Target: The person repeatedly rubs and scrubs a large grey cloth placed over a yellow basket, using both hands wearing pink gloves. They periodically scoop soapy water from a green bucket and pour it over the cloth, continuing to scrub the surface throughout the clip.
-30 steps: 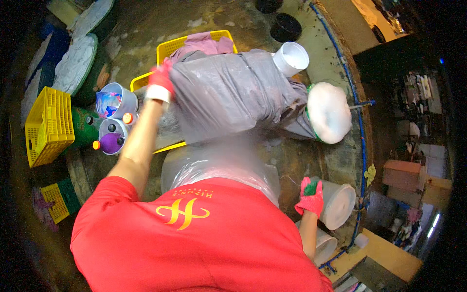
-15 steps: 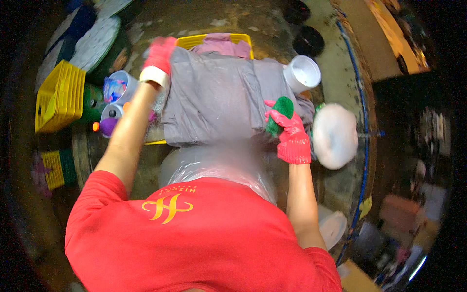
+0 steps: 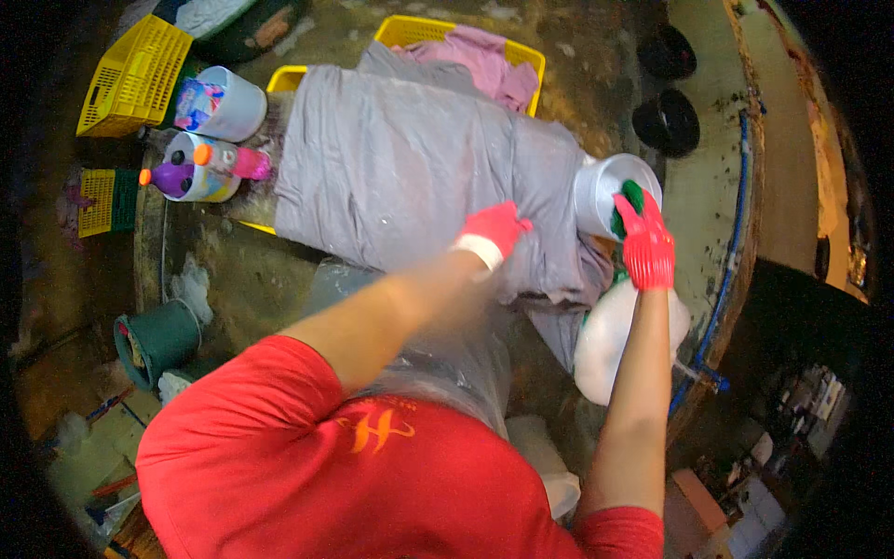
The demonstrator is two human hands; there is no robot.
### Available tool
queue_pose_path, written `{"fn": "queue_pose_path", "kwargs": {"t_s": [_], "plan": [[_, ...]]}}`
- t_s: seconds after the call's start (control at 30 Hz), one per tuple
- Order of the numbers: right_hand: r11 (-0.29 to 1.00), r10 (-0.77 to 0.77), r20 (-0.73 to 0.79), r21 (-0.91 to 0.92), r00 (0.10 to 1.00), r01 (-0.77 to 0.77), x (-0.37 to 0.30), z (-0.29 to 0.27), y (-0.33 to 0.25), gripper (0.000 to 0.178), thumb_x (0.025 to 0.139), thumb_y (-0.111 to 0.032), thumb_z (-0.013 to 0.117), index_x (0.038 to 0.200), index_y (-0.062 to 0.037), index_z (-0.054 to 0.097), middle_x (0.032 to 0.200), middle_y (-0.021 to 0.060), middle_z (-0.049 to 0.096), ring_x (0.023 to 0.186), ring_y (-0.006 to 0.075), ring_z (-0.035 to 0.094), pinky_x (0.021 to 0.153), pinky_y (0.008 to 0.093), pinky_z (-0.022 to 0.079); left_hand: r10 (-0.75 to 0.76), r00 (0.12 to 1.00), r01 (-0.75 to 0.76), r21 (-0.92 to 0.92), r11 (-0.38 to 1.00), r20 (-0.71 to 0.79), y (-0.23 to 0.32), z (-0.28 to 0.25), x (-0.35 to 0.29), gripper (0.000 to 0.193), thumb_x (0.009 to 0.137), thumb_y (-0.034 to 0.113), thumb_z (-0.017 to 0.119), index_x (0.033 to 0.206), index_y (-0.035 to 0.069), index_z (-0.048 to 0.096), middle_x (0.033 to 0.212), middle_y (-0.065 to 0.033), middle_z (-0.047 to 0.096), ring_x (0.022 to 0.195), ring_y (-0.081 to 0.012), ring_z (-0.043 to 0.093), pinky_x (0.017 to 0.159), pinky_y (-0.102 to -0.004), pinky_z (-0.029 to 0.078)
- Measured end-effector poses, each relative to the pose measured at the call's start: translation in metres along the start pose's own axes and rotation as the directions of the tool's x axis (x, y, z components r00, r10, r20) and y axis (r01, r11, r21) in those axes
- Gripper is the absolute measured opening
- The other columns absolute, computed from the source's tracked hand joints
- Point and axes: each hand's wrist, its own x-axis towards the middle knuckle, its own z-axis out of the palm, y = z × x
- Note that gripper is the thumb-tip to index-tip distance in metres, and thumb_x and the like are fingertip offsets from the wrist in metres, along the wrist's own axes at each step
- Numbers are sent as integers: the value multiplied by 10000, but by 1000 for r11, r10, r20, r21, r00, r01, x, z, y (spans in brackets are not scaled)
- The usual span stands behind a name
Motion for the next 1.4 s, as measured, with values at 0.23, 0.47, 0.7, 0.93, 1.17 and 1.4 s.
{"fn": "queue_pose_path", "kwargs": {"t_s": [0.23,0.47,0.7,0.93,1.17,1.4], "plan": [[860,287,323,329,902,-391,63,59,42,650,962,-583,688,1388,-93,696,1274,254,740,1192,467,683,1039,479,521,413,787,-28,642,766,-459,-107,-138,-78,365,1060,287,548,1378,257,724,1321,-215,677,1209,-430,655,1013,-544,534],[775,450,451,232,771,-588,84,78,42,639,946,-564,698,1350,-70,714,1341,253,723,1251,466,672,1066,512,494,-285,217,439,-168,883,-934,-115,-313,-194,510,1077,426,632,1346,-8,651,1200,-312,729,1215,-473,673,977,-524,536],[734,471,641,97,606,-672,96,67,20,607,931,-545,634,1320,-94,753,1354,195,714,1200,360,692,1041,472,520,378,605,146,564,812,-701,-160,-228,-153,856,876,83,793,1649,85,427,1667,-318,399,1575,-487,346,1302,-529,300],[174,404,533,753,744,-634,69,30,19,446,1005,-480,729,1255,-112,749,1081,70,765,904,188,721,777,326,555,577,811,-323,748,579,-96,-118,-149,-35,879,830,174,839,1631,206,480,1751,-292,256,1620,-473,277,1300,-567,296],[114,504,146,966,851,-233,134,-16,-77,530,1119,-456,581,1414,-28,682,786,-25,635,632,85,573,575,269,443,649,759,-542,605,583,54,-119,-173,-27,204,1044,229,588,1172,113,697,1167,-152,702,1022,-377,683,914,-498,540],[710,-79,-37,700,996,82,141,200,-371,487,1088,-427,605,1467,-125,650,1120,87,721,973,245,692,833,410,522,11,956,-213,670,711,292,-200,-274,-122,828,940,751,627,1193,-29,746,1132,-273,764,1096,-457,716,960,-543,558]]}}
